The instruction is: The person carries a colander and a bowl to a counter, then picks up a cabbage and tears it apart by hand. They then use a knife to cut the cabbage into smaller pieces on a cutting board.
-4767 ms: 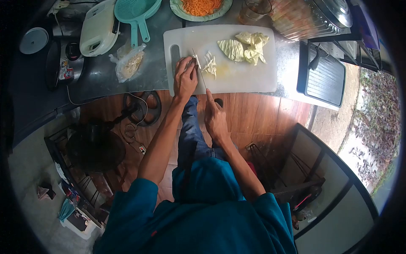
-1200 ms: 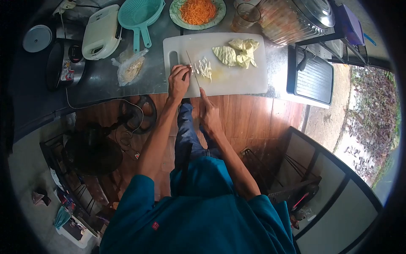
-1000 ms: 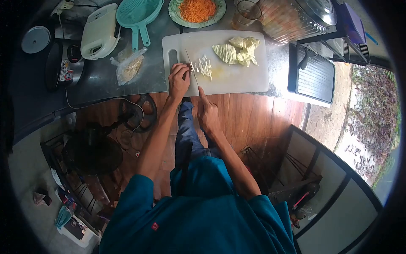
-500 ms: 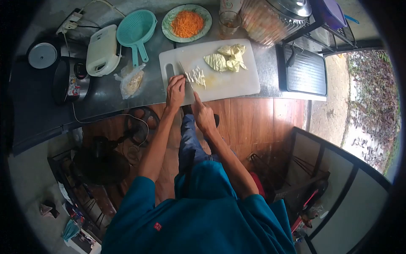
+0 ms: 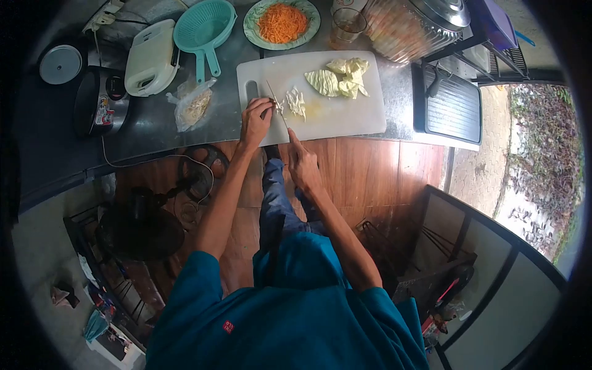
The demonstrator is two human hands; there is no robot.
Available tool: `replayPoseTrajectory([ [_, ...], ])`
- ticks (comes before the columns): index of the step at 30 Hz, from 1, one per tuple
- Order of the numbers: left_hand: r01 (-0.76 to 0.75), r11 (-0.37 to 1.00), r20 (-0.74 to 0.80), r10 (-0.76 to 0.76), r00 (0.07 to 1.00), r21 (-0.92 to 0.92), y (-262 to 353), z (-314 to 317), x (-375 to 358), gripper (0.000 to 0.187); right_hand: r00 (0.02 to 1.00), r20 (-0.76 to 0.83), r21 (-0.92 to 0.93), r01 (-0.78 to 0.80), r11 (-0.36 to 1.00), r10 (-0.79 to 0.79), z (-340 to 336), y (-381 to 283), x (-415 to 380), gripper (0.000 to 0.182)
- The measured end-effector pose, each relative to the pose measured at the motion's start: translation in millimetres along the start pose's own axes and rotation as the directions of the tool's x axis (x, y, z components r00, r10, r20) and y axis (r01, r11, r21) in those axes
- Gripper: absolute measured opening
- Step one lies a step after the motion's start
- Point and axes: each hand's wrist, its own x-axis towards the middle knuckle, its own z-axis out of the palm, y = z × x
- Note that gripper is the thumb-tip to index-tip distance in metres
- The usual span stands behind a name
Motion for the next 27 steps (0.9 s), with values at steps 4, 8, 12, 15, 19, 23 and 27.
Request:
replayPoseTrajectory([
  [4,-0.026,1.000,-0.038,0.027,0.999,0.012,-1.9,5.3,-2.7,0.011,0.999,0.036,-0.034,0.011,0.999,-0.010,2.5,7.3,2.4,0.054],
  [8,-0.037,0.999,-0.073,0.039,0.997,0.018,-4.8,11.0,-7.1,0.011,0.999,-0.044,-0.015,0.020,1.000,-0.021,15.2,18.5,12.5,0.042],
  [12,-0.046,0.998,-0.066,0.049,0.997,0.040,-2.6,6.9,-5.2,0.010,0.985,-0.089,-0.039,0.143,0.989,-0.146,8.1,25.9,10.9,0.047],
  [15,-0.076,0.997,-0.042,0.077,0.996,0.034,-0.6,7.2,-7.1,0.013,0.992,-0.087,-0.039,0.088,0.995,-0.091,2.7,26.0,6.4,0.052],
  [19,-0.069,0.997,-0.030,0.069,0.997,0.016,-2.0,6.4,-5.4,0.012,0.997,-0.066,-0.005,0.039,0.999,-0.039,-3.1,17.4,4.5,0.048],
  [23,-0.053,0.998,-0.052,0.054,0.997,0.015,-6.0,5.1,-6.5,0.011,0.997,-0.065,0.028,0.037,0.999,-0.035,1.3,11.1,-1.4,0.040],
  [27,-0.026,0.999,-0.078,0.027,0.997,0.023,-4.8,6.9,-8.5,0.011,0.990,-0.105,0.062,0.106,0.992,-0.099,7.7,9.7,-3.9,0.041],
])
